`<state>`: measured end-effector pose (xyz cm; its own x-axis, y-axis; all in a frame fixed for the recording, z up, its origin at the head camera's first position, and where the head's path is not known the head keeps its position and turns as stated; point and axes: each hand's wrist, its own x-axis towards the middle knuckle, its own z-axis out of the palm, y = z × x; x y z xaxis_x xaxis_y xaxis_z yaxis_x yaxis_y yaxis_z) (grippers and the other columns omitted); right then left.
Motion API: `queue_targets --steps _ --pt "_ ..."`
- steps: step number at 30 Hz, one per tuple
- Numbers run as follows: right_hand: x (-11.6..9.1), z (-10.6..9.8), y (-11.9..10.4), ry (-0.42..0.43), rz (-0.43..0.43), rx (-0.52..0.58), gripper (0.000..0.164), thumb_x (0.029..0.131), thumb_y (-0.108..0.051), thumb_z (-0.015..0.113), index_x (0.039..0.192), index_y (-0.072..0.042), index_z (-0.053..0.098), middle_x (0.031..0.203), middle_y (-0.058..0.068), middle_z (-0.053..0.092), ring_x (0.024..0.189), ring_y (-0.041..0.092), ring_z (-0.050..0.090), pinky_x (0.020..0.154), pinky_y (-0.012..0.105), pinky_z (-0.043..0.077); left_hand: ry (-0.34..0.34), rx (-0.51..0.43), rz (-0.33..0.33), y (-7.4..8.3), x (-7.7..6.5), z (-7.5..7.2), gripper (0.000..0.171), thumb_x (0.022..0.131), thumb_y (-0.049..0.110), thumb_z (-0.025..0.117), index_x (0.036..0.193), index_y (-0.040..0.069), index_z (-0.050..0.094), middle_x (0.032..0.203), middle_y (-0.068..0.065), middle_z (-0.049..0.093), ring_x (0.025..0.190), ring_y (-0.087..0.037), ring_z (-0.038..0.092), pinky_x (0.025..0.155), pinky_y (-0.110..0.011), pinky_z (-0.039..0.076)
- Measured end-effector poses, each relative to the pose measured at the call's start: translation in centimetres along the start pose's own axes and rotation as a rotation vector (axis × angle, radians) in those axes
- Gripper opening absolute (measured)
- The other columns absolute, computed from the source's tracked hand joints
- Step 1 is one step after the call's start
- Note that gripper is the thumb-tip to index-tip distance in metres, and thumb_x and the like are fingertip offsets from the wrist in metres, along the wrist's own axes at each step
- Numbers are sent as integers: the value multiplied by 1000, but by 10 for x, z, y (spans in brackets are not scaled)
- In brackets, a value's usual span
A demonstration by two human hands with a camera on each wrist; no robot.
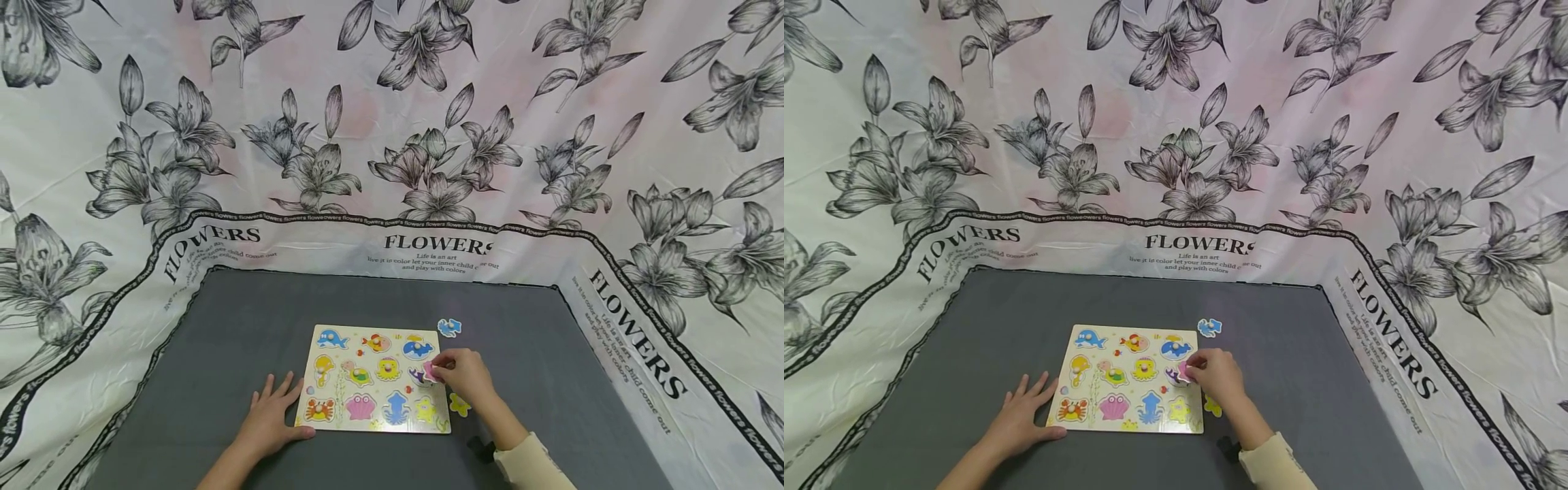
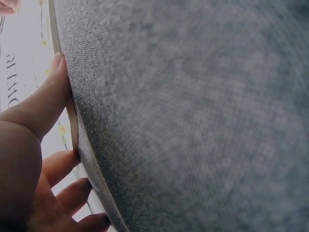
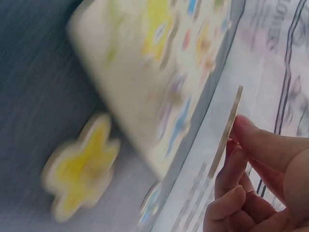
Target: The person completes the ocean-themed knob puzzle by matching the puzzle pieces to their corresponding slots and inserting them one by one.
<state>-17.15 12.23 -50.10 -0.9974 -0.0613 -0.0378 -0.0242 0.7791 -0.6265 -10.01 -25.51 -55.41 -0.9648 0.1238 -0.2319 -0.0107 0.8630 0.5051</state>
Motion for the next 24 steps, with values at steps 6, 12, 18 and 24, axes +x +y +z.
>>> queue_targets --steps 6,12,18,24 --pt "0 19 -24 -67 -88 18 4 85 -21 83 86 -17 80 78 -7 71 64 11 57 55 26 48 11 13 8 1 0 -1 110 63 62 86 152 11 47 162 -22 32 149 -56 11 112 -78 16" --pt "-4 38 -44 -134 -187 21 5 86 -23 82 84 -18 79 77 -9 70 66 7 56 57 23 47 21 4 8 1 -1 -2 110 63 61 87 152 11 47 161 -22 33 149 -57 11 112 -78 16" --pt "-11 57 -59 -194 -209 31 5 86 -21 82 87 -17 80 78 -9 71 67 5 57 59 21 49 20 -11 16 2 -1 0 110 62 61 87 152 11 47 161 -22 33 149 -56 12 112 -78 16" --pt "-15 77 -73 -238 -265 -16 4 86 -21 82 86 -18 81 76 -12 70 64 3 54 58 20 46 23 -15 9 0 -1 -1 109 63 60 87 152 11 47 161 -22 33 149 -56 11 112 -77 16"
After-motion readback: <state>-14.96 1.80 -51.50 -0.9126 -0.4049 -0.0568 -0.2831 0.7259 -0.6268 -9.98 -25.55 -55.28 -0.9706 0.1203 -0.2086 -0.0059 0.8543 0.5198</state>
